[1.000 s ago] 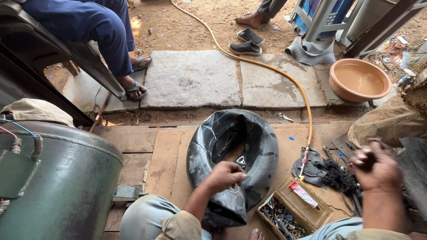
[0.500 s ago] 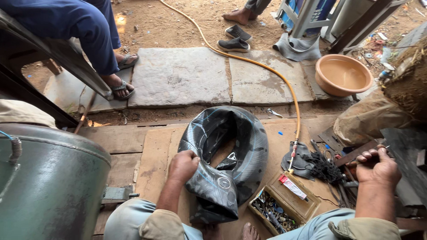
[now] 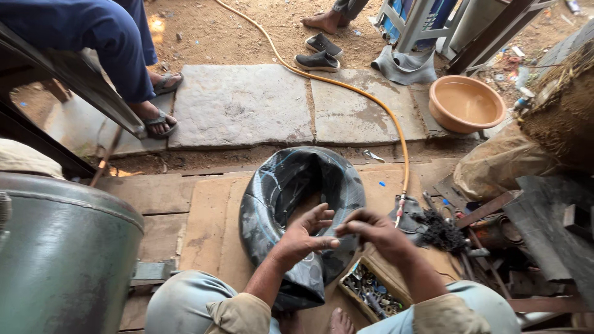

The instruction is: The person is sitting on the floor repairing a tire inner tube. They use a tool to apply a patch to the inner tube and then use a hammer to secure it in place.

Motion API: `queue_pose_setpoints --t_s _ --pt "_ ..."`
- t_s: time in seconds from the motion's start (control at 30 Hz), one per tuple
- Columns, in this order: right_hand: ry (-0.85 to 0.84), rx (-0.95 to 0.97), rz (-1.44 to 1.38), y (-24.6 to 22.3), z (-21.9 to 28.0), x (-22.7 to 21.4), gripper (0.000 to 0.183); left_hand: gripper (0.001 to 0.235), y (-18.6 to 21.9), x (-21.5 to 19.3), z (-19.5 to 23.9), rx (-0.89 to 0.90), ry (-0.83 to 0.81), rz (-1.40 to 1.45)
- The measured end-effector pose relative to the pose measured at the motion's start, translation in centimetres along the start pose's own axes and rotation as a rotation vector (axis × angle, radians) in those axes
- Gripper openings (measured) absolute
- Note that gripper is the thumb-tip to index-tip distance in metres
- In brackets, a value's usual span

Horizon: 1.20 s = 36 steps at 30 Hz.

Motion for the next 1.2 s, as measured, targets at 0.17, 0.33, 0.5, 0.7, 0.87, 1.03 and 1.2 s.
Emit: queue_pose_setpoints --t_s 0.17,0.33,0.5,0.7,0.87,1.03,1.2 --pt "-0.024 -0.165 -0.049 2.4 -0.1 -0.1 0.017 0.064 -1.6 1.0 0.4 -0.179 -0.156 0.1" --pt "0.227 -0.018 -0.243 1.6 -0.1 -2.4 0.017 0.035 -3.4 0.3 -1.3 -0.132 -0.151 0.105" --pt "0.235 -0.078 -0.122 1.2 -0.2 -3.3 0.012 0.033 -3.0 0.9 -1.3 -0.19 0.046 0.041" --pt "-0.048 -0.229 -0.022 1.5 -0.7 -0.1 0.015 0.038 -2.0 2.8 -1.0 -0.062 -0.017 0.101" --pt "0.25 -0.091 -0.239 -0.2 -0.6 -3.2 0.007 0.031 -3.8 3.0 -1.3 -0.258 -0.046 0.115" --pt "0.651 -0.25 -0.262 -1.1 1.3 -12.9 0.012 0.025 -4.7 0.7 -1.4 -0.27 -0.024 -0.213" --pt "1.022 -0.482 -0.603 -1.6 7.2 -24.8 0.014 0.027 -6.2 -1.7 -1.6 -0.26 0.094 -0.501"
Point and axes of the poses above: each hand's wrist, its own z-axis away from the middle knuckle, its own x-axis out of the palm, y = z × x, the point moved 2 cm from there along -z, towards the middle knuckle, and after that the axes turned 15 degrees about -x, right-handed, at the moved point
